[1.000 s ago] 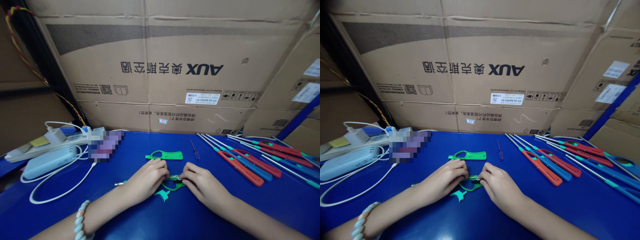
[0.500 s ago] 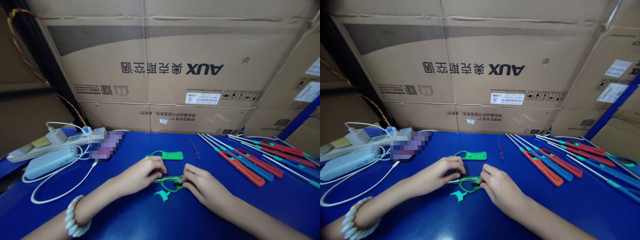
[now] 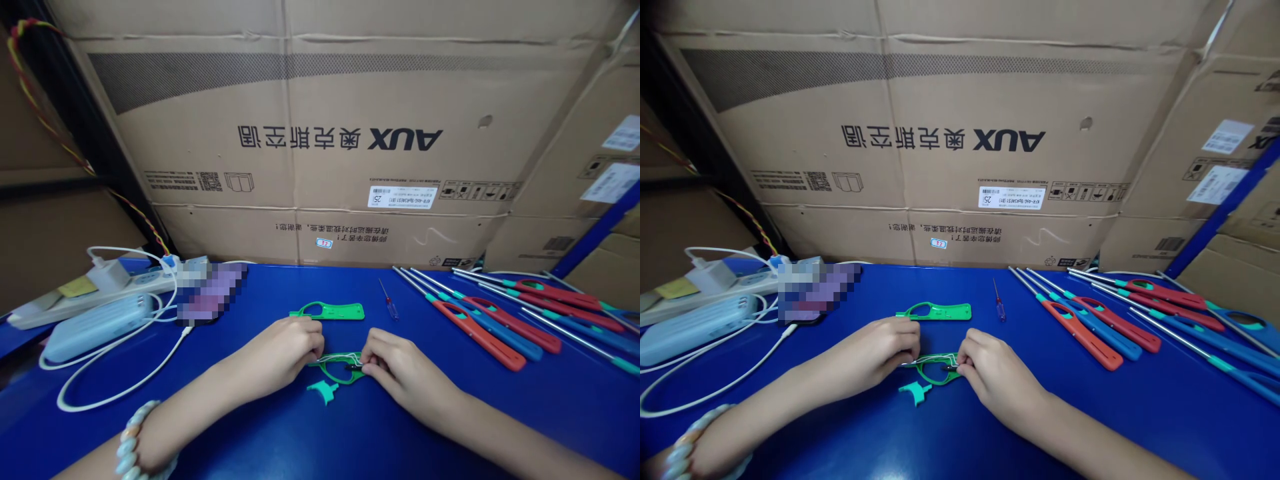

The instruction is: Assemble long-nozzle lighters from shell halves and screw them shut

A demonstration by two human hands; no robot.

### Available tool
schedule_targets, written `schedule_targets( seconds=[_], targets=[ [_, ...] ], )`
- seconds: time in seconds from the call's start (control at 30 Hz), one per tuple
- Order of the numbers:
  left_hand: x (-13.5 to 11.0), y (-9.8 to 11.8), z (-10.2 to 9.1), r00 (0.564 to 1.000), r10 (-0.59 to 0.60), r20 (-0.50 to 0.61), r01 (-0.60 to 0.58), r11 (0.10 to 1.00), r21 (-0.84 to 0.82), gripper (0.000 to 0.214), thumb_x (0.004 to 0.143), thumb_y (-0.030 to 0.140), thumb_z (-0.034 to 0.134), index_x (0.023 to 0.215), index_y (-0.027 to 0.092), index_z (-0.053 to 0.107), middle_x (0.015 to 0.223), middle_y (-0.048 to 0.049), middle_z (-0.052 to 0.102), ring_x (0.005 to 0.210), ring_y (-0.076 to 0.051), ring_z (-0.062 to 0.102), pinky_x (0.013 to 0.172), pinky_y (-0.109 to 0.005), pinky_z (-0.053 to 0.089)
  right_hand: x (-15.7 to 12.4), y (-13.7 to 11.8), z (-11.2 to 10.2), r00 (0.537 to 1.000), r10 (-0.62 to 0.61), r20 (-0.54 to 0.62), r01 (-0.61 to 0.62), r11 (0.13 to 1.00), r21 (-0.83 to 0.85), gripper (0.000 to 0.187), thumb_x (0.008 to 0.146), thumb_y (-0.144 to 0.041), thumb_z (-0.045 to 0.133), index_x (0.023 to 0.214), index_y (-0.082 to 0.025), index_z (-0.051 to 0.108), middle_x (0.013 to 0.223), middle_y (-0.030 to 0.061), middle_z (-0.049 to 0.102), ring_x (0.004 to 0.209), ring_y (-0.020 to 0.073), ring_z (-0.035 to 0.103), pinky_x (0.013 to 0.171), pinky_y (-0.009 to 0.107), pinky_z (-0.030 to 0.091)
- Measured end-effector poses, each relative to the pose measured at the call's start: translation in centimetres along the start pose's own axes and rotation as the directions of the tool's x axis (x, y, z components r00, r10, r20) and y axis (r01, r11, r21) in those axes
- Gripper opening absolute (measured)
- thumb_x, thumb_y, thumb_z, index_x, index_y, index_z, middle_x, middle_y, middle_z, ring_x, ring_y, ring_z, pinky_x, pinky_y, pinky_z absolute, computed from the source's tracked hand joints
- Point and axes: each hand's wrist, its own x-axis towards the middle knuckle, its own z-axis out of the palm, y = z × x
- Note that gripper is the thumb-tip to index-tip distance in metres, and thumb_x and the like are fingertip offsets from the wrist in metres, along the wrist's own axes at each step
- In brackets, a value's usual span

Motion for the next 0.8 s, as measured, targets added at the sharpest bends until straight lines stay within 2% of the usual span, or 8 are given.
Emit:
schedule_targets(
  seconds=[0.17,0.33,0.63,0.8],
  targets=[
    [0.0,0.7,0.2,0.998,0.056,0.021,-0.059,0.975,0.216,0.022,0.082,-0.004,0.05,0.074,0.016,0.054,0.081,-0.001,0.058,0.078,-0.018,0.056,0.072,-0.029,0.043,0.0,-0.2,-0.1,1.0,0.025,0.005,-0.025,1.0,0.007,0.016,0.087,-0.005,0.05,0.079,-0.018,0.055,0.079,0.0008,0.059,0.069,0.0141,0.055,0.062,0.024,0.04],
    [0.0,1.3,0.4,0.996,0.088,0.019,-0.089,0.937,0.339,0.02,0.079,-0.004,0.054,0.079,0.016,0.057,0.085,-0.0031,0.059,0.082,-0.021,0.056,0.073,-0.032,0.043,0.0,0.0,-0.1,1.0,0.018,-0.003,-0.018,0.999,-0.044,0.014,0.088,-0.009,0.047,0.08,-0.019,0.053,0.078,0.0005,0.057,0.067,0.0143,0.053,0.061,0.025,0.039],
    [0.1,1.6,0.7,0.995,0.102,0.005,-0.095,0.907,0.41,0.015,0.079,0.0,0.057,0.077,0.015,0.058,0.085,-0.0046,0.06,0.082,-0.022,0.057,0.072,-0.032,0.043,-0.1,-0.1,0.0,0.996,-0.092,-0.022,0.084,0.971,-0.223,0.015,0.082,-0.004,0.046,0.082,-0.019,0.051,0.08,0.0019,0.055,0.07,0.0162,0.053,0.062,0.027,0.039],
    [0.1,1.6,0.4,0.996,0.089,0.025,-0.092,0.92,0.381,0.018,0.079,-0.003,0.054,0.08,0.015,0.058,0.088,-0.0052,0.06,0.085,-0.023,0.057,0.075,-0.034,0.044,0.0,-0.1,-0.3,0.999,-0.052,0.016,0.054,0.979,-0.195,0.014,0.088,-0.007,0.044,0.083,-0.019,0.05,0.083,0.0028,0.057,0.073,0.0168,0.055,0.065,0.028,0.042]
  ],
)
